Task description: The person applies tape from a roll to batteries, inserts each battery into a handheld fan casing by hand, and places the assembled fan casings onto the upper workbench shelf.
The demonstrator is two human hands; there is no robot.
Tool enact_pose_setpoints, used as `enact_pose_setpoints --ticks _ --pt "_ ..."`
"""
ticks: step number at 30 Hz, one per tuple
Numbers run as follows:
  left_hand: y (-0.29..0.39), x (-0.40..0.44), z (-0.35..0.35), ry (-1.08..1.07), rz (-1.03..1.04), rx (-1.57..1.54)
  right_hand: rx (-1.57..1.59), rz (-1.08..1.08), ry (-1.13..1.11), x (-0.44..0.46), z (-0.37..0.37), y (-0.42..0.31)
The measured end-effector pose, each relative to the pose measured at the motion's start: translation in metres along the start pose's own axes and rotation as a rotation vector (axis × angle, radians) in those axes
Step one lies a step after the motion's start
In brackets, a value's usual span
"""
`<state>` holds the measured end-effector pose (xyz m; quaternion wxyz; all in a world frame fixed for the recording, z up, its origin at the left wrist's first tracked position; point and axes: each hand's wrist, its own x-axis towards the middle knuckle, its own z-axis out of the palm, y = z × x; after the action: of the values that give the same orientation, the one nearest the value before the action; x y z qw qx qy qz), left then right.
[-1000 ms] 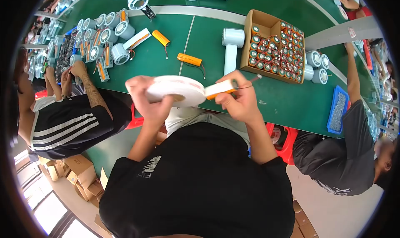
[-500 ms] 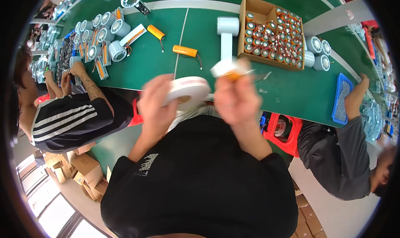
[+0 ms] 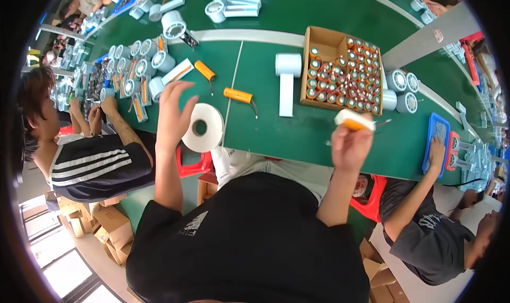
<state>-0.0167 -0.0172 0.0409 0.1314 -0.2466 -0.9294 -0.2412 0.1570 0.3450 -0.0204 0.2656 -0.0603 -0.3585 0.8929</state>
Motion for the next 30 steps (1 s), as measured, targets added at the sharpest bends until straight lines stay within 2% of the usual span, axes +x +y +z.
enact_pose_setpoints --ticks 1,2,4,6,7,9,10,11,13,14,16,17,19,21,22,23,24,25,26,27,28,29,30 --pt "0.005 0.027 0.004 -0.042 0.061 -0.068 -0.062 0.010 -0.009 -0.002 -0.004 0.014" --pt "0.025 0.059 0.002 -0.117 -0.010 -0.245 -0.054 -0.001 -0.014 -0.004 -0.007 0.025" --pt "0.033 0.126 0.034 -0.084 0.129 -0.089 -0.179 0.069 0.101 -0.005 -0.009 0.038" --pt "0.023 0.197 0.087 -0.044 0.198 0.460 -0.250 0.041 0.081 -0.004 -0.003 0.041" --pt "0.010 0.237 0.116 -0.134 0.150 0.767 -0.253 0.030 0.087 -0.004 0.000 0.040" --pt "-0.006 0.286 0.128 -0.442 -0.025 0.894 -0.393 0.179 0.133 -0.005 0.008 0.038" --pt "-0.019 0.313 0.131 -0.620 -0.165 0.860 -0.383 0.191 0.095 -0.005 0.006 0.039" --pt "-0.050 0.328 0.140 -0.676 -0.222 0.700 -0.375 0.198 0.063 -0.005 0.004 0.039" --pt "-0.071 0.355 0.136 -0.818 -0.095 0.685 -0.360 0.232 0.088 -0.003 0.009 0.035" --pt "-0.052 0.355 0.117 -0.825 0.014 0.689 -0.340 0.251 0.107 -0.006 0.010 0.036" --pt "-0.039 0.374 0.102 -0.804 0.041 0.508 -0.282 0.234 0.105 -0.007 0.010 0.036" --pt "-0.010 0.370 0.087 -0.809 0.067 0.511 -0.277 0.219 0.125 -0.009 0.009 0.036" --pt "0.073 0.331 0.042 -0.539 0.346 0.141 -0.233 0.197 0.008 -0.017 0.007 0.033" --pt "0.167 0.256 0.025 -0.528 0.705 0.076 -0.159 0.191 -0.041 -0.041 0.008 0.008" --pt "0.214 0.218 0.017 -0.512 0.881 0.044 -0.112 0.104 -0.070 -0.057 0.006 -0.010" --pt "0.256 0.180 0.019 -0.576 0.918 0.061 0.121 -0.010 -0.187 -0.066 0.011 -0.032" --pt "0.285 0.150 0.042 -0.613 1.040 -0.003 0.359 -0.122 -0.303 -0.075 0.010 -0.051" --pt "0.310 0.121 0.062 -0.612 1.162 0.021 0.410 -0.180 -0.524 -0.086 -0.013 -0.071" --pt "0.334 0.099 0.084 -0.758 1.189 0.020 0.346 -0.290 -0.634 -0.086 -0.020 -0.090" --pt "0.357 0.075 0.110 -0.749 1.228 0.183 0.293 -0.406 -0.738 -0.085 -0.027 -0.109" --pt "0.373 0.054 0.136 -0.740 1.258 0.349 0.043 -0.390 -0.598 -0.091 -0.012 -0.141" --pt "0.376 0.044 0.162 -0.658 1.277 0.405 -0.068 -0.439 -0.493 -0.097 -0.013 -0.149" --pt "0.379 0.033 0.187 -0.576 1.291 0.461 -0.054 -0.408 -0.505 -0.102 -0.017 -0.153"
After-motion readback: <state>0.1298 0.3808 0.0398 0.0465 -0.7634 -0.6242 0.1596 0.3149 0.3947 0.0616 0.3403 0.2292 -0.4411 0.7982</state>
